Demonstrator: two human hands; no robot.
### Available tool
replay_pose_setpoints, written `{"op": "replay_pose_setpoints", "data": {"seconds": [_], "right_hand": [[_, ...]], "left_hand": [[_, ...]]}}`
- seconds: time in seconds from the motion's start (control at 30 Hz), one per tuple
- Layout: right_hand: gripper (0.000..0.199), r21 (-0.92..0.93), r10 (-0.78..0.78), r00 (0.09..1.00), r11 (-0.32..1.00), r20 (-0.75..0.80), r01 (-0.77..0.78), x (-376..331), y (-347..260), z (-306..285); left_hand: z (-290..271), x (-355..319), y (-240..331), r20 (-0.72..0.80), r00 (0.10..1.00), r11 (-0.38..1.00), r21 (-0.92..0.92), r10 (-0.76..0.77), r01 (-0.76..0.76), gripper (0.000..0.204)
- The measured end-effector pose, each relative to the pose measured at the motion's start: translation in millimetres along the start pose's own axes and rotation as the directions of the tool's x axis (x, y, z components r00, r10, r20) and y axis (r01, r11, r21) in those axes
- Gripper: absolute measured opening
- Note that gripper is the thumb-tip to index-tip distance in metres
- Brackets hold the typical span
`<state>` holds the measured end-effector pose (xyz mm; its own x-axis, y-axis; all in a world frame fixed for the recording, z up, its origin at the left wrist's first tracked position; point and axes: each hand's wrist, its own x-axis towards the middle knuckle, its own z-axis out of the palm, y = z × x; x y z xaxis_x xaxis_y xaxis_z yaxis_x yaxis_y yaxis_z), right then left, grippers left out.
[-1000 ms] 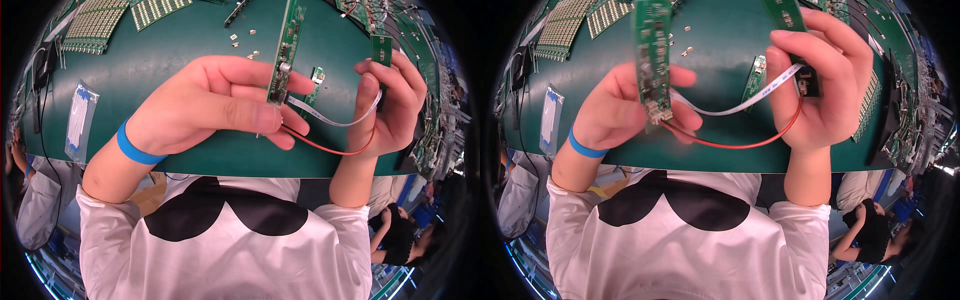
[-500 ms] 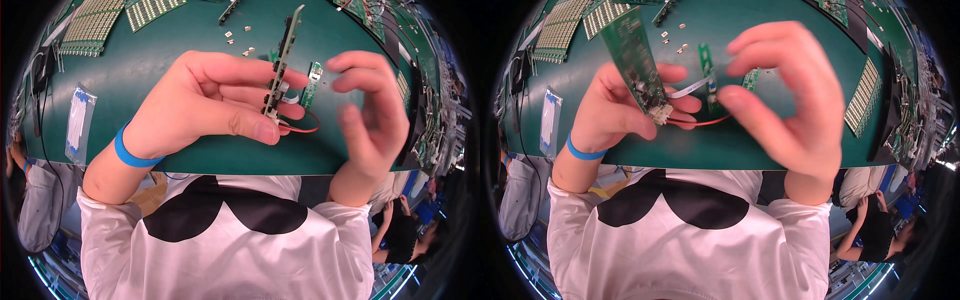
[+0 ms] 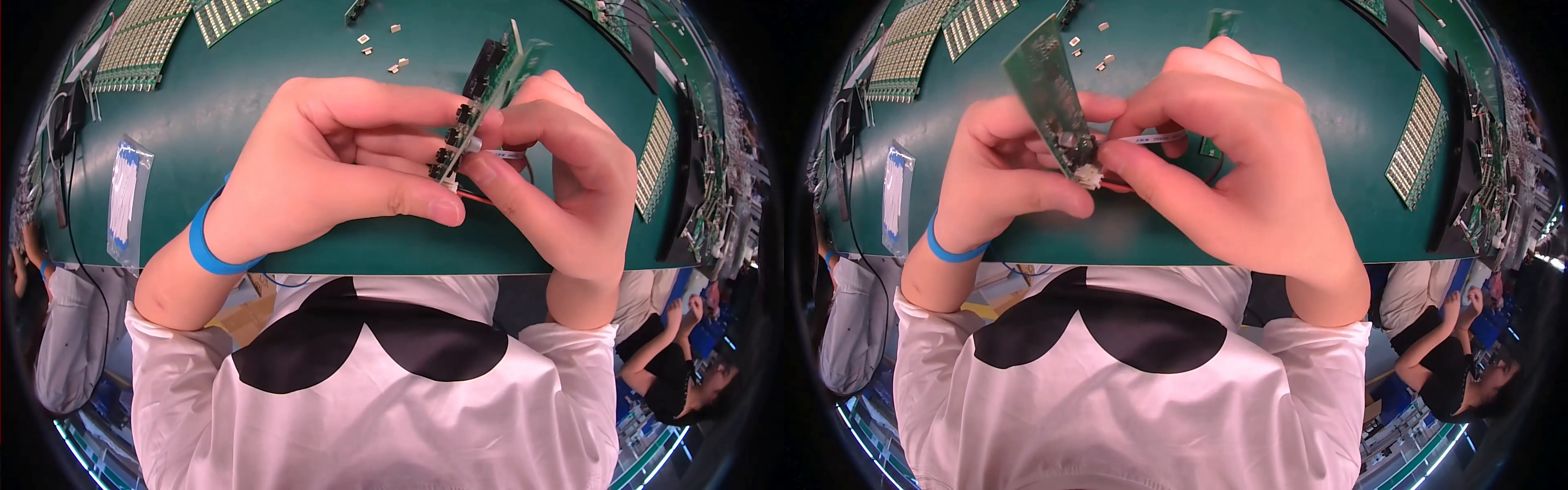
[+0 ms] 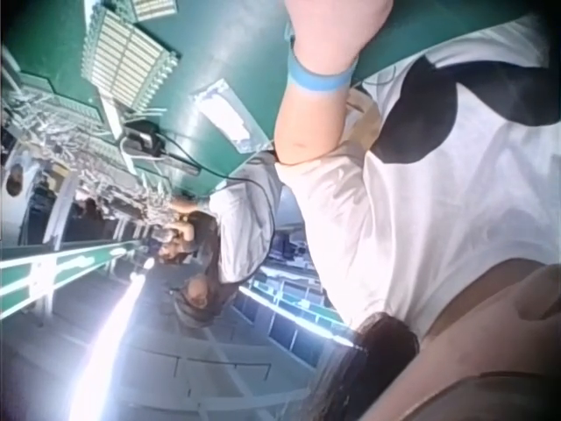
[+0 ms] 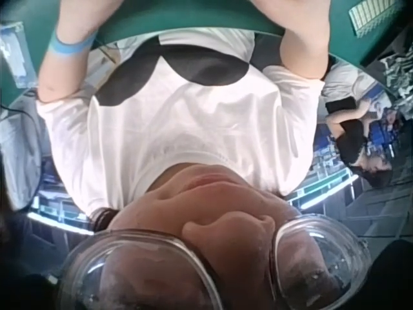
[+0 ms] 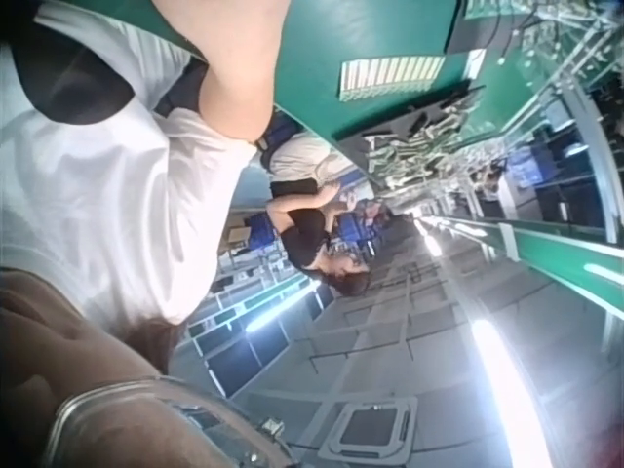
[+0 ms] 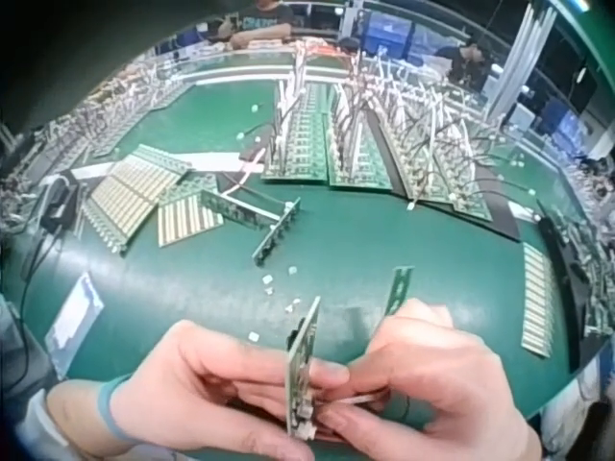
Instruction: The person connects ribbon cables and wire connectors to circuit boards by hand and places the assembled boards on the table.
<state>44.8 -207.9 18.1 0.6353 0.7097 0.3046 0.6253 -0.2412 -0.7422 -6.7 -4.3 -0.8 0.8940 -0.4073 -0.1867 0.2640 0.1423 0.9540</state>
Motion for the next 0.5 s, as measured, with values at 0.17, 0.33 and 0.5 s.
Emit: {"op": "replay_pose_setpoints", "data": {"seconds": [0.17, 0.33, 0.5], "right_hand": [[0.010, -0.102, -0.072, 0.997, 0.992, -0.042, 0.067, 0.0, 2.0, 7.5], [0.009, -0.314, -0.094, 0.996, 0.945, 0.004, 0.090, -2.5, 1.1, 8.4], [0.008, -0.378, -0.108, 0.994, 0.920, 0.018, 0.106, -4.4, 1.7, 10.2]], "left_hand": [[8.1, -0.2, -5.4, -0.072, 0.990, 0.978, -0.161, 0.122, -0.133, 0.053], [2.7, 4.0, -1.7, -0.040, 0.999, 0.997, -0.077, -0.018, 0.015, 0.048], [0.7, 5.5, -1.6, -0.041, 0.997, 0.985, 0.158, -0.060, 0.066, 0.044]]}}
